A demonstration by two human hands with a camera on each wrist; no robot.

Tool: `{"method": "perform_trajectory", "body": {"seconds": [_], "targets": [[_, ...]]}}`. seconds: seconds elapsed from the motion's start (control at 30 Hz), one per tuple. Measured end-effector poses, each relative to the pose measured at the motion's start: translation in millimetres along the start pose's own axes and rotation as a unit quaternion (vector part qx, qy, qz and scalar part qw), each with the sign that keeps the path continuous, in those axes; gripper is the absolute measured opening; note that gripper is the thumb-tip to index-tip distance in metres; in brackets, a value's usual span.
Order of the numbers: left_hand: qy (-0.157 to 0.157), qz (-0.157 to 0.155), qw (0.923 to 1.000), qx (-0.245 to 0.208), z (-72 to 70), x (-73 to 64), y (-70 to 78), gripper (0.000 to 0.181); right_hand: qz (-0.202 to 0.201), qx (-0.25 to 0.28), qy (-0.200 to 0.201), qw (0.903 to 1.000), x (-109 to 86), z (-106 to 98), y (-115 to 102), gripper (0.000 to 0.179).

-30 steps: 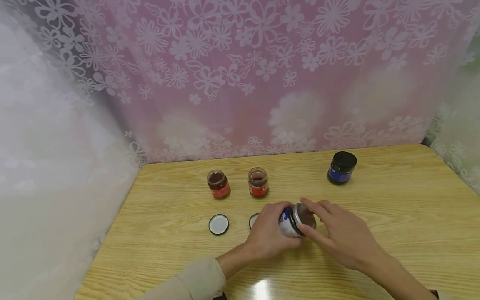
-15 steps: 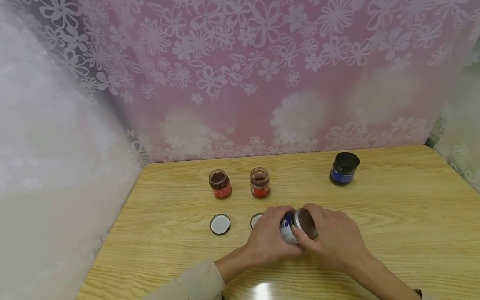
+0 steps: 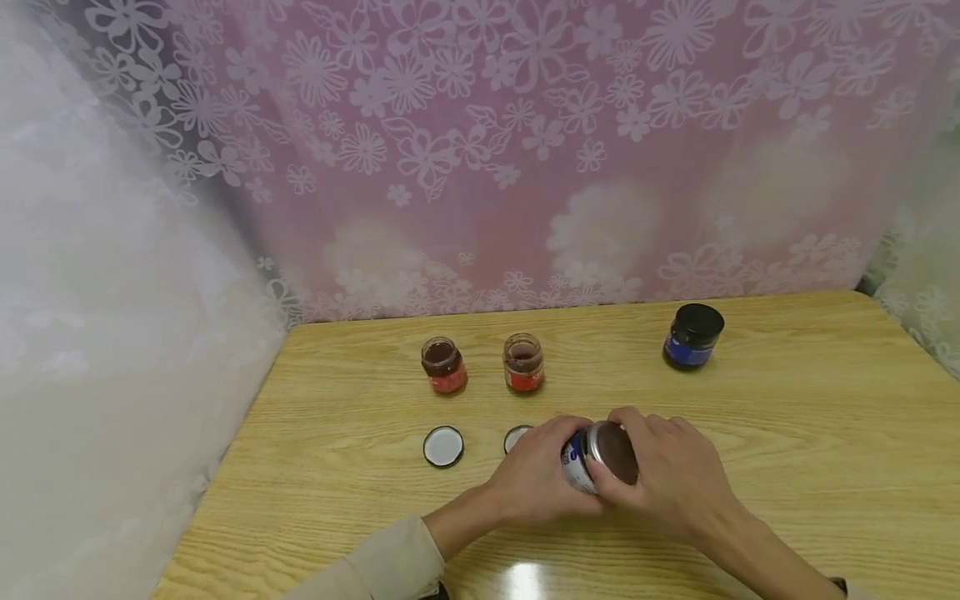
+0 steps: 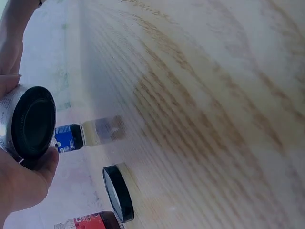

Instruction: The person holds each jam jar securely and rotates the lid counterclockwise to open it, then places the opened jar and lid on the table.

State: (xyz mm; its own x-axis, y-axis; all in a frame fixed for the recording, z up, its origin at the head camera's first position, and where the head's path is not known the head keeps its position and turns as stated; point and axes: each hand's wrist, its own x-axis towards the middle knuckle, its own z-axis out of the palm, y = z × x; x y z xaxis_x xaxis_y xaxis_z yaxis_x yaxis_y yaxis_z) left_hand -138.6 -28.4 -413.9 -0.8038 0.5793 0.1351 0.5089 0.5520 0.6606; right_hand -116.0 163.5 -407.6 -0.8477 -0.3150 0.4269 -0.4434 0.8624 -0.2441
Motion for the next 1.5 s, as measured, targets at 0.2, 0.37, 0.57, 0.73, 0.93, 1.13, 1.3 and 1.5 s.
{"method": "perform_trajectory", "body": {"seconds": [0.2,0.37,0.57,0.73,0.93,1.13,1.3,1.5], "targets": [[0.005,0.03,0.9994,-0.019,1.1,-2.6,1.1,0.07,-0.044,0.042,0.053,0.9967,-1.6,0,2,0.045],[0.017,0.059,0.9976,-0.032,1.5,-4.4,4.0,0.067,-0.084,0.091,0.074,0.9896,-2.5,-2,5,0.045],[-0.005,0.084,0.9945,-0.064,-0.9,-6.0,4.7,0.063,-0.152,0.13,0.085,0.9762,-0.4,-2,11,0.045],[-0.031,0.093,0.9921,-0.078,-3.4,-6.1,5.6,0.065,-0.218,0.14,0.11,0.9597,5.4,-3,16,0.047],[-0.049,0.092,0.9923,-0.067,-7.1,-3.3,6.6,0.067,-0.228,0.126,0.072,0.9629,6.9,-7,21,0.048],[-0.073,0.083,0.9907,-0.079,-9.0,-1.9,4.0,0.067,-0.233,0.123,0.032,0.964,7.4,-11,24,0.048],[-0.085,0.066,0.9921,-0.064,-8.2,-0.6,-0.2,0.07,-0.232,0.116,0.015,0.9656,7.2,-12,27,0.049],[-0.091,0.05,0.9921,-0.07,-6.3,-0.4,-4.3,0.07,-0.229,0.097,-0.004,0.9685,7.1,-12,28,0.05]]}}
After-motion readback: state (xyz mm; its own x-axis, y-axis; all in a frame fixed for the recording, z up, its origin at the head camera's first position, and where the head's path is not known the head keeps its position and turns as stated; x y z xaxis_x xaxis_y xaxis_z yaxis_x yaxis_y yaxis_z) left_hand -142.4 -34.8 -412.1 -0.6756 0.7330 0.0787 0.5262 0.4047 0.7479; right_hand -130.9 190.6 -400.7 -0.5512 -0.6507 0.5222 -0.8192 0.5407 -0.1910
